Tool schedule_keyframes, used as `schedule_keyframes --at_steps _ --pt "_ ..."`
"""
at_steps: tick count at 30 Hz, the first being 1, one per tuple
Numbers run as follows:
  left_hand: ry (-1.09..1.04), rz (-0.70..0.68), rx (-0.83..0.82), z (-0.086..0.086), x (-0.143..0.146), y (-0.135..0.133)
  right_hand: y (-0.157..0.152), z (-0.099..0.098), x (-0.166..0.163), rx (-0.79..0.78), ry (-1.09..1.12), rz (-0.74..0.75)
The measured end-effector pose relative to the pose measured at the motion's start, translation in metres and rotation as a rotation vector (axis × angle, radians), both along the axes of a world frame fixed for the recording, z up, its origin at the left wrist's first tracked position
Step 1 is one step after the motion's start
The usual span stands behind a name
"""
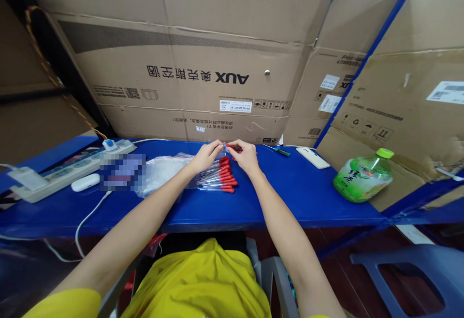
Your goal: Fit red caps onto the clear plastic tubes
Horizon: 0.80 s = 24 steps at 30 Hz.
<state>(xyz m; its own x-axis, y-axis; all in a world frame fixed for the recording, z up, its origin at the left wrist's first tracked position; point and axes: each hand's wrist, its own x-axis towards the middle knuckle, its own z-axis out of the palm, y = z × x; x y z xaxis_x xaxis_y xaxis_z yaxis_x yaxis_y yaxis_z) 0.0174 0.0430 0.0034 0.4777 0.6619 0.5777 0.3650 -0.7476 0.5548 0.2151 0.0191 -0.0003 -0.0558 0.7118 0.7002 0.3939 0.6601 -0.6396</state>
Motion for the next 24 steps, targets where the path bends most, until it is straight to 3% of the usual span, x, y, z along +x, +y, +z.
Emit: schedule_keyframes --at_steps 16,24 --pt "0.090 -0.046 0.070 0.005 -0.009 0.001 -0.002 0.001 0.004 0.056 -0.043 -0.014" --pt "0.176 -0.052 0.131 0.004 -0.013 0.004 0.001 -0.004 0.008 0.002 -0.070 0.025"
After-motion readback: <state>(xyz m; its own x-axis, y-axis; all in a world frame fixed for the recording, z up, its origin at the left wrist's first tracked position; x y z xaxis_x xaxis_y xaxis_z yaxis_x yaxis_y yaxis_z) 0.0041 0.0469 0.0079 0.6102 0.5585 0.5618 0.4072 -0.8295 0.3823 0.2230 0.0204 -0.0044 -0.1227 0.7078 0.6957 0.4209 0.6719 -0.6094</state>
